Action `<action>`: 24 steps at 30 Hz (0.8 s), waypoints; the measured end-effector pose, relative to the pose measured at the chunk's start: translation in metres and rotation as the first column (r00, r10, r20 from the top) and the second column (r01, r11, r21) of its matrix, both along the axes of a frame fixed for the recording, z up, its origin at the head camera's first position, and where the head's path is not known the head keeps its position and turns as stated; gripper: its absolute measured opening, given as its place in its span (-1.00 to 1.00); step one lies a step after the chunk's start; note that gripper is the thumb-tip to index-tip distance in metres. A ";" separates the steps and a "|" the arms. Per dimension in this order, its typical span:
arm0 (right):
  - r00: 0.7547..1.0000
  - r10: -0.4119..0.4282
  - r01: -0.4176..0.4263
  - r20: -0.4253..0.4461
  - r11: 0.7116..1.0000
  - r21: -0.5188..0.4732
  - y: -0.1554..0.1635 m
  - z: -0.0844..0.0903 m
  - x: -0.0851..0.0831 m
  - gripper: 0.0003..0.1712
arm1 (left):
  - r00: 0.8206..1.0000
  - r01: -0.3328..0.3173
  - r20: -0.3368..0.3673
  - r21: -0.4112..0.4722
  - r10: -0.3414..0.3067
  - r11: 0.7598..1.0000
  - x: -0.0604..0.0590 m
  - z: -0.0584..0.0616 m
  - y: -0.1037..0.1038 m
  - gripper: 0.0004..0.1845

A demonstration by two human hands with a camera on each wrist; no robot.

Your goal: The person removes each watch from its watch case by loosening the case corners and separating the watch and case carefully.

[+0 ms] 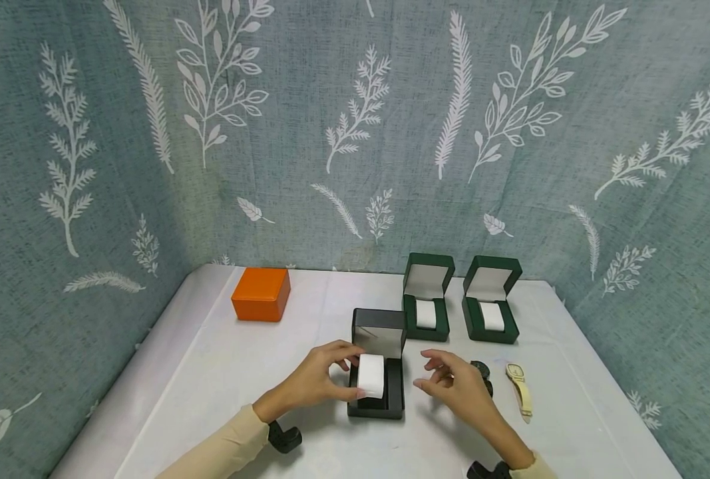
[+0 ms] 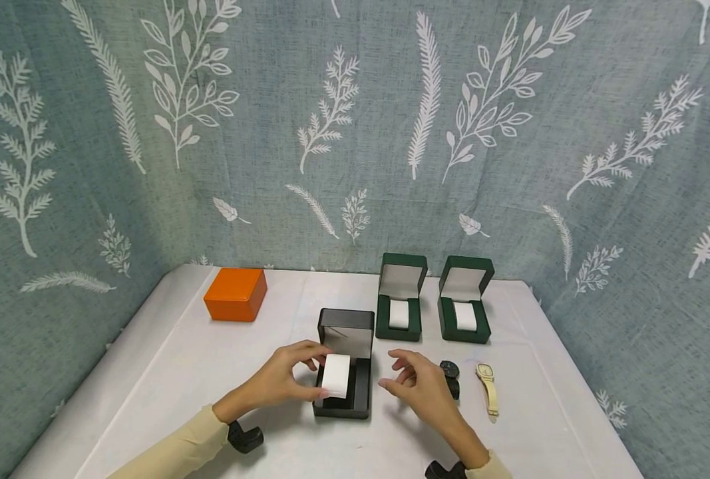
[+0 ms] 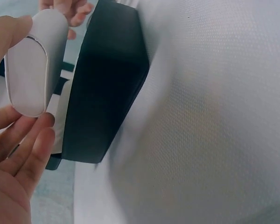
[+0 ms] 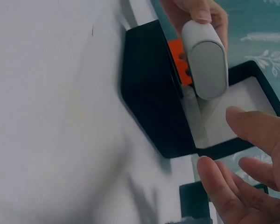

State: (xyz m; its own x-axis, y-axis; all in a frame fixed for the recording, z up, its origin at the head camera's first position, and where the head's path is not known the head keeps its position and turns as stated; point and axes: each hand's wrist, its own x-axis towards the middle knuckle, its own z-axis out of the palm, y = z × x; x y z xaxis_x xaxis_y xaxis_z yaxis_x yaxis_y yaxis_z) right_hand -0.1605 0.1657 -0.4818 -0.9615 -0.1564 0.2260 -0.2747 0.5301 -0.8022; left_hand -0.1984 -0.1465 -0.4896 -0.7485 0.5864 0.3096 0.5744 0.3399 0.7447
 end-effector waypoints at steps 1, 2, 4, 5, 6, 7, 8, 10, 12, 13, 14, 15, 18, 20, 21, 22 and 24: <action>1.000 0.017 -0.017 0.000 1.000 -0.001 -0.001 -0.001 0.000 -0.38 | 1.000 -0.001 0.000 0.003 0.001 1.000 0.000 0.000 0.000 -0.32; 1.000 0.030 -0.030 0.002 1.000 0.001 -0.003 -0.001 0.000 -0.36 | 1.000 -0.001 0.000 0.004 0.001 1.000 0.000 0.000 0.000 -0.32; 0.998 0.054 -0.054 0.011 0.998 0.013 -0.006 -0.003 0.000 -0.34 | 1.000 0.000 -0.001 0.010 0.000 1.000 0.000 0.001 0.000 -0.32; 0.998 0.066 -0.067 0.015 0.998 0.020 -0.007 -0.004 0.000 -0.33 | 1.000 0.001 -0.003 0.012 -0.001 1.000 0.000 0.001 0.000 -0.32; 0.997 0.077 -0.077 0.024 0.997 0.027 -0.009 -0.005 0.000 -0.32 | 1.000 0.003 -0.006 0.012 -0.003 1.000 0.000 0.001 0.000 -0.32; 0.996 0.087 -0.088 0.032 0.996 0.033 -0.010 -0.006 -0.001 -0.31 | 1.000 0.005 -0.010 0.012 -0.005 1.000 0.000 0.001 0.001 -0.32; 0.995 0.094 -0.096 0.041 0.995 0.039 -0.012 -0.007 0.000 -0.30 | 1.000 0.006 -0.013 0.012 -0.006 1.000 0.000 0.002 0.001 -0.32; 0.992 0.110 -0.112 0.055 0.992 0.049 -0.014 -0.009 0.000 -0.28 | 1.000 0.007 -0.021 0.010 -0.007 1.000 0.000 0.002 0.001 -0.32; 0.991 0.117 -0.121 0.070 0.991 0.056 -0.017 -0.010 0.000 -0.27 | 1.000 0.006 -0.026 0.006 -0.005 1.000 0.000 0.002 0.001 -0.32; 0.990 0.119 -0.124 0.077 0.991 0.059 -0.018 -0.010 0.000 -0.27 | 1.000 0.005 -0.029 0.003 -0.005 1.000 0.000 0.002 0.001 -0.32; 0.989 0.121 -0.126 0.082 0.990 0.064 -0.019 -0.011 0.000 -0.27 | 1.000 0.005 -0.030 0.002 -0.005 1.000 0.000 0.001 0.001 -0.32; 0.988 0.124 -0.130 0.087 0.989 0.069 -0.019 -0.012 -0.001 -0.27 | 1.000 0.004 -0.030 0.001 -0.004 1.000 0.000 0.001 0.001 -0.32; 0.985 0.140 -0.147 0.100 0.987 0.067 -0.021 -0.014 -0.001 -0.26 | 1.000 0.002 -0.028 -0.003 -0.002 1.000 0.000 0.001 0.001 -0.32; 0.981 0.157 -0.164 0.112 0.985 0.057 -0.022 -0.016 -0.002 -0.25 | 1.000 -0.002 -0.025 -0.004 0.002 1.000 0.000 0.000 0.001 -0.32; 0.979 0.167 -0.174 0.117 0.983 0.052 -0.022 -0.016 -0.002 -0.24 | 1.000 -0.004 -0.024 -0.005 0.004 1.000 0.000 0.000 0.001 -0.32; 0.977 0.176 -0.182 0.123 0.982 0.044 -0.022 -0.017 -0.003 -0.24 | 1.000 -0.006 -0.023 -0.004 0.006 1.000 0.000 0.000 0.001 -0.32; 0.973 0.190 -0.196 0.134 0.980 0.034 -0.023 -0.018 -0.003 -0.23 | 1.000 -0.009 -0.022 -0.004 0.009 1.000 0.000 0.000 0.000 -0.32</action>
State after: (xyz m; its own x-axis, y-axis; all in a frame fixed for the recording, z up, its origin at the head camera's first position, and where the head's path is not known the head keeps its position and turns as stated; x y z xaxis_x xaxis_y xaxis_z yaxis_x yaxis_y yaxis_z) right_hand -0.1638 0.1426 -0.5000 -0.9328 -0.3490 0.0899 -0.2711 0.5149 -0.8132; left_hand -0.1989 -0.1460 -0.4894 -0.7466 0.5812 0.3237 0.5878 0.3484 0.7302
